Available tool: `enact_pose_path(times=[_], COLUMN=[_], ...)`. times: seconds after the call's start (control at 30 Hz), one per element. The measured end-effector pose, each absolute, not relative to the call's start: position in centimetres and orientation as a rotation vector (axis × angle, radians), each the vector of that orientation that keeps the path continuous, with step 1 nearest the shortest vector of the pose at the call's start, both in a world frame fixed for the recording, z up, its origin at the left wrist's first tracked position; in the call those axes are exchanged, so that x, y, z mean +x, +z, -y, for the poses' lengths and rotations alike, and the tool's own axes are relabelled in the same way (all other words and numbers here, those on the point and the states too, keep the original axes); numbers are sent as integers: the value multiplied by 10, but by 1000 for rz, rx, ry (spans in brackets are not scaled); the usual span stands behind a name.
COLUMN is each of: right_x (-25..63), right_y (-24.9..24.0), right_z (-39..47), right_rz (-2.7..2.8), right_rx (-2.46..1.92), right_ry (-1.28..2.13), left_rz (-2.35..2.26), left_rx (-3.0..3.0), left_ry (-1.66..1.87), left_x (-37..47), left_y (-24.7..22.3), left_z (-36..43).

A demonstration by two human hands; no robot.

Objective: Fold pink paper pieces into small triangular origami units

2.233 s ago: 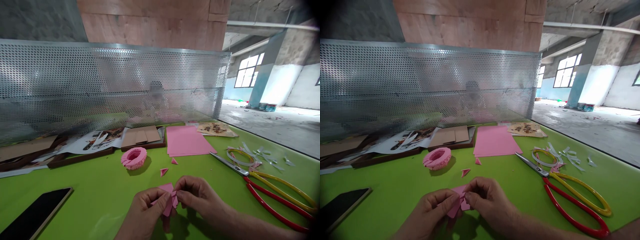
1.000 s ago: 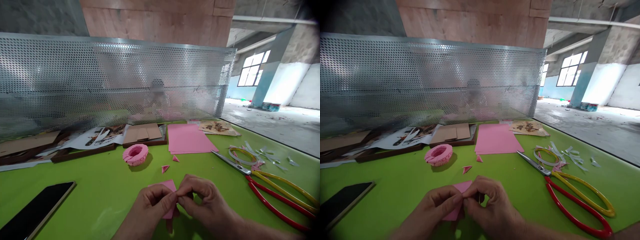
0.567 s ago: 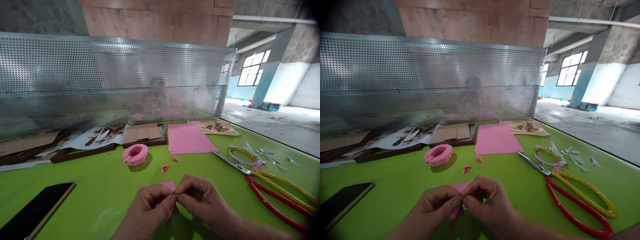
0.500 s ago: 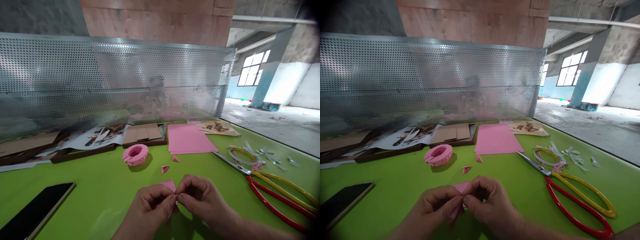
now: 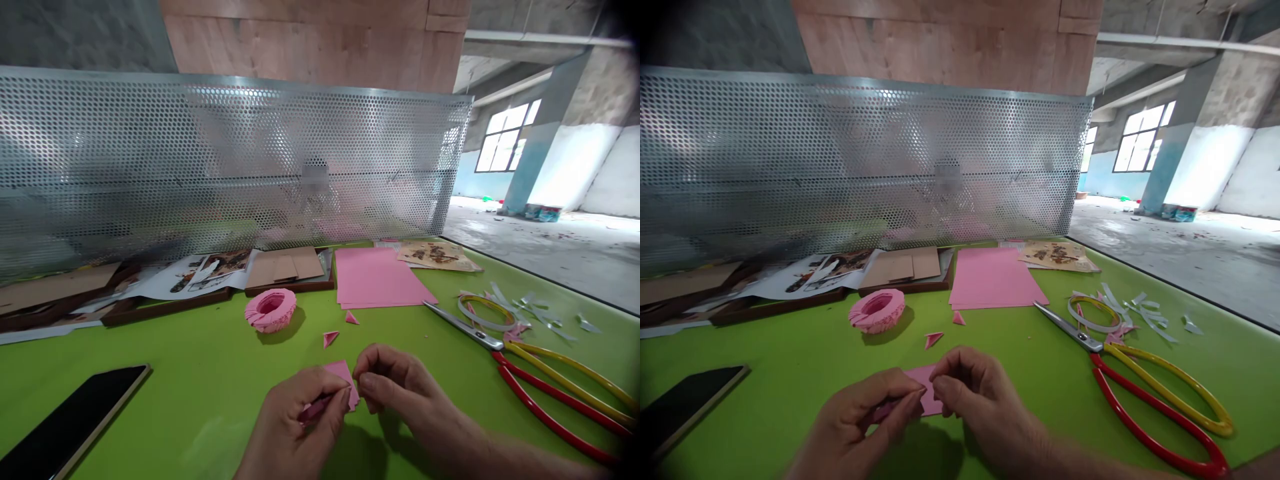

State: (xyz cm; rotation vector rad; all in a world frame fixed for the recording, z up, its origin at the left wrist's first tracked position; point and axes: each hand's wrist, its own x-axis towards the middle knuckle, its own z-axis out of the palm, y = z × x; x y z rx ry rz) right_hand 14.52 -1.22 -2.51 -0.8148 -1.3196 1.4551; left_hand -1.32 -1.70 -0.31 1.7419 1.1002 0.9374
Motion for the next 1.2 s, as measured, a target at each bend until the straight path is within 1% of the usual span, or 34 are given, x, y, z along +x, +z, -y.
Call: enact_pose_path(times=[0.13,0.27,0.47,0.57,0.8,0.97,1.07,1.2], right_x=[146,145,144,144,144,146,147,147], right_y=[-25,-24,-23,-22,-25,-27,-29,-29], right_z=[13,13,13,14,15,15,16,17], right_rz=[1369,1426,1640,1698,1798,1927,1985,1986], right_rx=[-803,-837,-1002,-1054,-1071,-1050,-1060,-1060], right_ry=[1481,1415,1122,1030,914,746,670,666], left_rz=[-1148,-1135,-1138,-1141,-1163,-1142,-1131,-1131], left_rx=[1948,2037,2094,2064,1889,1796,1783,1709], left_ry=[1013,1141,1002,1080,1033,1068,1044,968], left_x=[-12,-12,-12,-11,-11,-10,-9,-8], left_y=[-3,-8,-9,-7,-4,-6,-6,-6], left_z=[22,24,22,22,22,22,22,21])
